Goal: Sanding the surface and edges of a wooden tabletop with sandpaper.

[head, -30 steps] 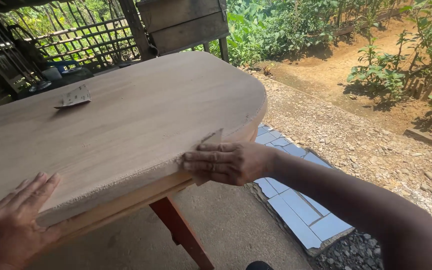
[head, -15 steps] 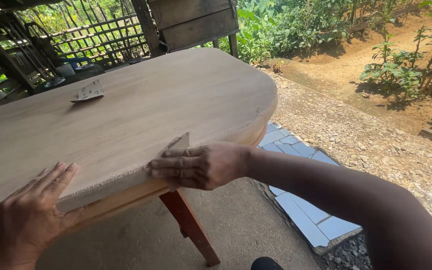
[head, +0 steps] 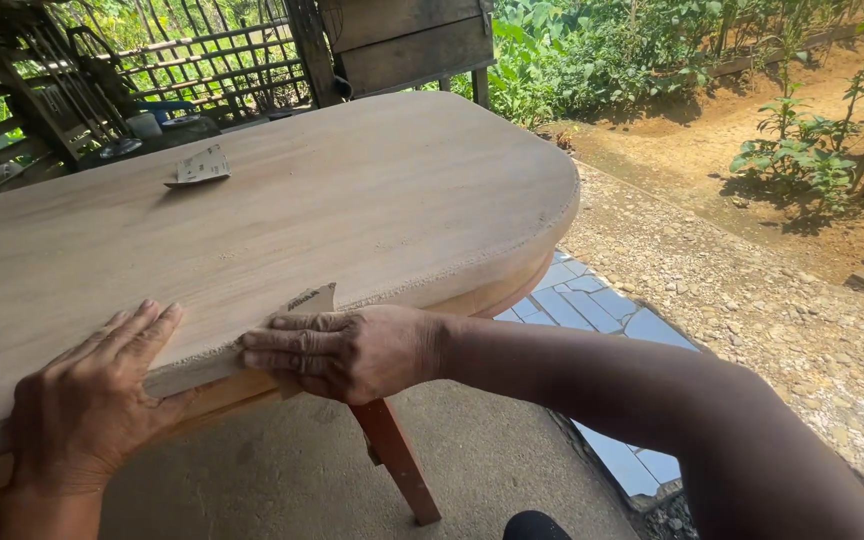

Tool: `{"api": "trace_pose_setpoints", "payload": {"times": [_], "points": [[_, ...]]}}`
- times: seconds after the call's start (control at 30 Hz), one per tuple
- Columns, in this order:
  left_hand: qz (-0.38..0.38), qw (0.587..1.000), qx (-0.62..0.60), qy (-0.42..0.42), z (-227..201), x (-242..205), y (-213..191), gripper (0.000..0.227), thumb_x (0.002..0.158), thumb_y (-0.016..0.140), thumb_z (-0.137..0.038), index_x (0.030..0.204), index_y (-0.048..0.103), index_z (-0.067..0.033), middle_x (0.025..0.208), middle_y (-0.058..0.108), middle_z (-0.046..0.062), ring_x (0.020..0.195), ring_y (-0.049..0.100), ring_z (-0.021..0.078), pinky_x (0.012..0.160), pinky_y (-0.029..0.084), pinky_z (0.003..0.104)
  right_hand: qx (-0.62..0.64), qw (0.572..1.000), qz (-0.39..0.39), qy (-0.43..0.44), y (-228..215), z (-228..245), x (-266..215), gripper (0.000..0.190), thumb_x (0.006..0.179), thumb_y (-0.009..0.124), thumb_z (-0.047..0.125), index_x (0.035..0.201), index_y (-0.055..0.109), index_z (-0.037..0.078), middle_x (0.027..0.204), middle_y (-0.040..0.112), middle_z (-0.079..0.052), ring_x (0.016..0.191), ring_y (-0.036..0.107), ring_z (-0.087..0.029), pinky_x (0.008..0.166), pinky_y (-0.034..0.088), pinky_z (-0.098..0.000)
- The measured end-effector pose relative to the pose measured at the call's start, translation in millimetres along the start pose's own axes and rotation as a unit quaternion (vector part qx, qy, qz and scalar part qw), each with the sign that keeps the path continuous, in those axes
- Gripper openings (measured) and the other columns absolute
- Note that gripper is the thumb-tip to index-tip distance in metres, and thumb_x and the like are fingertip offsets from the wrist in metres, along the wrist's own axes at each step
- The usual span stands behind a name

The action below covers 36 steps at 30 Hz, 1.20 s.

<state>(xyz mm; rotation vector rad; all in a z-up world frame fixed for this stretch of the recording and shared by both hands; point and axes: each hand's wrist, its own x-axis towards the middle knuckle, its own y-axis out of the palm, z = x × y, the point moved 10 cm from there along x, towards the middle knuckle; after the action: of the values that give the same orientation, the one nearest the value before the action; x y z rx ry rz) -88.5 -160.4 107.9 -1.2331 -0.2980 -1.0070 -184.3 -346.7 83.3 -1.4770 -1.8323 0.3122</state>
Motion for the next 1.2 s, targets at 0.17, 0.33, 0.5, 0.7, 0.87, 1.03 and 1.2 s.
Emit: {"api": "trace_pose_setpoints", "payload": {"times": [0.17, 0.33, 0.5, 0.7, 0.87, 1.03, 1.2], "points": [[-0.037, 0.999, -0.028, 0.022, 0.9, -2.2, 5.0, 0.087, 0.051, 0.091, -0.041, 0.133, 0.068, -0.0213, 0.136, 0.068, 0.006, 0.124, 0.066, 0.0241, 0.101, 0.057, 0.039, -0.082, 0.995, 0.045, -0.029, -29.7, -19.5, -97.2, 0.034, 0.1, 0.068, 0.011, 0.134, 0.063, 0.011, 0.157, 0.049, -0.006, 0.148, 0.044, -0.022, 0.125, 0.043, -0.0379], [-0.036, 0.999, -0.037, 0.014, -1.3, 1.7, 0.3, 0.084, 0.054, 0.091, -0.04, 0.133, 0.069, -0.0218, 0.136, 0.068, 0.006, 0.126, 0.066, 0.0237, 0.103, 0.056, 0.039, -0.059, 0.996, 0.071, 0.008, -35.0, -21.2, -82.3, 0.037, 0.099, 0.068, 0.014, 0.135, 0.064, 0.006, 0.151, 0.053, -0.012, 0.144, 0.047, -0.023, 0.12, 0.044, -0.0409], [-0.04, 0.998, -0.05, 0.009, -1.8, 3.1, -6.8, 0.083, 0.055, 0.092, -0.038, 0.133, 0.069, -0.0205, 0.137, 0.068, 0.006, 0.125, 0.066, 0.0247, 0.101, 0.056, 0.04, -0.066, 0.998, 0.004, -0.005, -7.0, -2.4, 15.1, 0.036, 0.101, 0.065, 0.015, 0.133, 0.066, -0.001, 0.154, 0.053, -0.014, 0.145, 0.048, -0.028, 0.122, 0.044, -0.0419], [-0.021, 0.998, -0.057, 0.017, 5.4, -2.5, 22.3, 0.087, 0.054, 0.092, -0.052, 0.131, 0.068, -0.0176, 0.136, 0.067, 0.008, 0.126, 0.065, 0.025, 0.103, 0.055, 0.04, 0.007, 1.0, -0.009, -0.005, -30.7, -9.8, -49.9, 0.04, 0.104, 0.069, 0.011, 0.142, 0.061, 0.0, 0.159, 0.047, -0.012, 0.151, 0.041, -0.025, 0.128, 0.04, -0.0407], [-0.033, 0.999, -0.037, 0.021, 1.5, -0.4, 15.0, 0.084, 0.055, 0.09, -0.047, 0.132, 0.069, -0.0194, 0.138, 0.068, 0.005, 0.126, 0.067, 0.0222, 0.106, 0.056, 0.038, -0.005, 0.994, 0.047, 0.095, -39.3, -20.5, -84.0, 0.046, 0.097, 0.071, 0.007, 0.142, 0.06, 0.005, 0.16, 0.042, -0.011, 0.152, 0.035, -0.024, 0.127, 0.037, -0.043], [-0.038, 0.999, -0.031, 0.017, -1.4, -1.9, -0.6, 0.08, 0.057, 0.089, -0.049, 0.13, 0.071, -0.0197, 0.136, 0.069, 0.005, 0.123, 0.067, 0.0226, 0.1, 0.057, 0.039, 0.062, 0.989, 0.061, 0.123, 8.2, -12.1, 20.6, 0.058, 0.097, 0.068, 0.005, 0.152, 0.048, 0.007, 0.164, 0.036, -0.009, 0.153, 0.033, -0.024, 0.128, 0.034, -0.0417], [-0.027, 0.999, -0.015, 0.012, -1.7, -1.4, 4.4, 0.085, 0.055, 0.089, -0.056, 0.13, 0.071, -0.019, 0.134, 0.069, 0.005, 0.122, 0.067, 0.0237, 0.097, 0.058, 0.039, 0.117, 0.986, 0.016, 0.118, -9.3, -18.5, -33.5, 0.055, 0.105, 0.061, -0.003, 0.156, 0.043, 0.007, 0.166, 0.036, -0.008, 0.154, 0.043, -0.023, 0.131, 0.041, -0.0384]]}}
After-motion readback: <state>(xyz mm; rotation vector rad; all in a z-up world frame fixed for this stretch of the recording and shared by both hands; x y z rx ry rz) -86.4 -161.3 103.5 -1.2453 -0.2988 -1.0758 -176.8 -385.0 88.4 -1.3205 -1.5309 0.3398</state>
